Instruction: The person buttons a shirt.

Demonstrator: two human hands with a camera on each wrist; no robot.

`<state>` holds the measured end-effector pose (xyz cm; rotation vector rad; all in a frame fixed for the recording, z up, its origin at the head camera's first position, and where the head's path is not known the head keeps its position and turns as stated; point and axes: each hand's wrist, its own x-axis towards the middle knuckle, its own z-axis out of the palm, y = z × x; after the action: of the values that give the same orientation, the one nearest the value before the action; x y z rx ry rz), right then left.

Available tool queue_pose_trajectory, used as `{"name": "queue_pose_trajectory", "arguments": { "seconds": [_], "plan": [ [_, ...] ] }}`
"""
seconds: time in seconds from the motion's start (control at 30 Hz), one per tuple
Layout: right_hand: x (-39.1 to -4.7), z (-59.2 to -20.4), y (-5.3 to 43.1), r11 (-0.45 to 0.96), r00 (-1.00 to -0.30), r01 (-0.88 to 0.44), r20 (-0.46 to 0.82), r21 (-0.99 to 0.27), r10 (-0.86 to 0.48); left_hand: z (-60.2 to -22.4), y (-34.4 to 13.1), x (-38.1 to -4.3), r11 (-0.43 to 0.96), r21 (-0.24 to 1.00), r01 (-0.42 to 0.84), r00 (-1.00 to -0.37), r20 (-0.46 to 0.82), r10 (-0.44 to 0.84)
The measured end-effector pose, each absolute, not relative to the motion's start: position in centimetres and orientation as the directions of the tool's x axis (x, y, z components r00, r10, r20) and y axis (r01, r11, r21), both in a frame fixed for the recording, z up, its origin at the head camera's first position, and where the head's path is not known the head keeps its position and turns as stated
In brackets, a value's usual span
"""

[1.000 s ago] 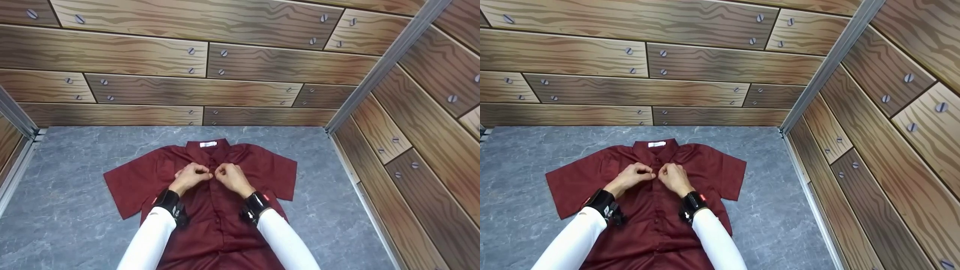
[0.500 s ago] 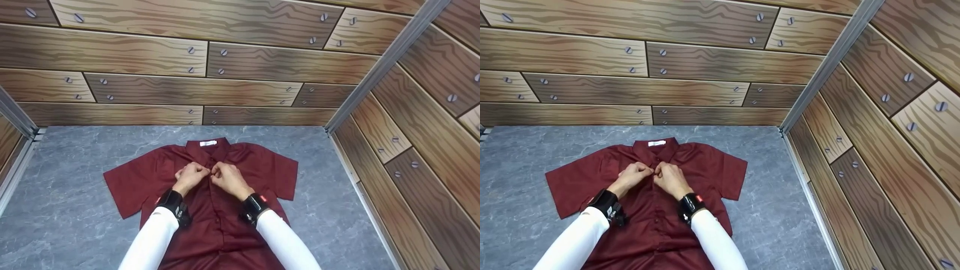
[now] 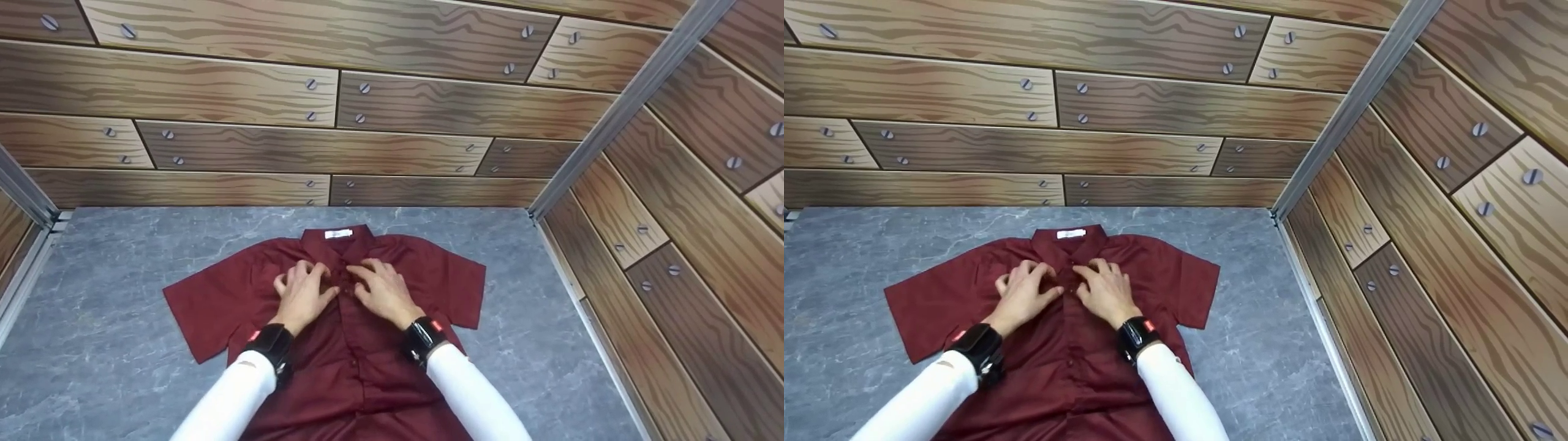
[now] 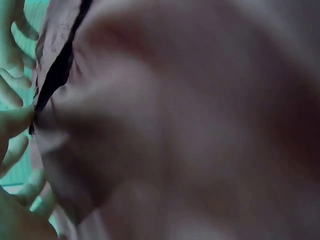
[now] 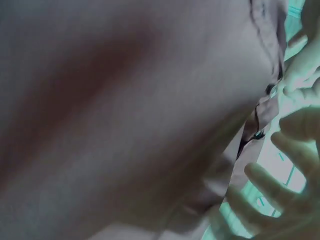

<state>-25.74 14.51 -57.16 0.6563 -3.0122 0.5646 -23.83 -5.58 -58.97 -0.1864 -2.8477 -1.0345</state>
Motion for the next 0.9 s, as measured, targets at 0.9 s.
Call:
{"name": "queue_pose_trajectory", "arguments": {
  "seconds": [0.9],
  "plan": [
    [-24.4, -56.0, 20.3, 0.933, -0.941, -0.195, -0.208, -0.303, -0.265, -57.4, -11.2, -21.5, 0.879, 0.445, 0.173, -0.949, -0.165, 0.27]
  ]
}}
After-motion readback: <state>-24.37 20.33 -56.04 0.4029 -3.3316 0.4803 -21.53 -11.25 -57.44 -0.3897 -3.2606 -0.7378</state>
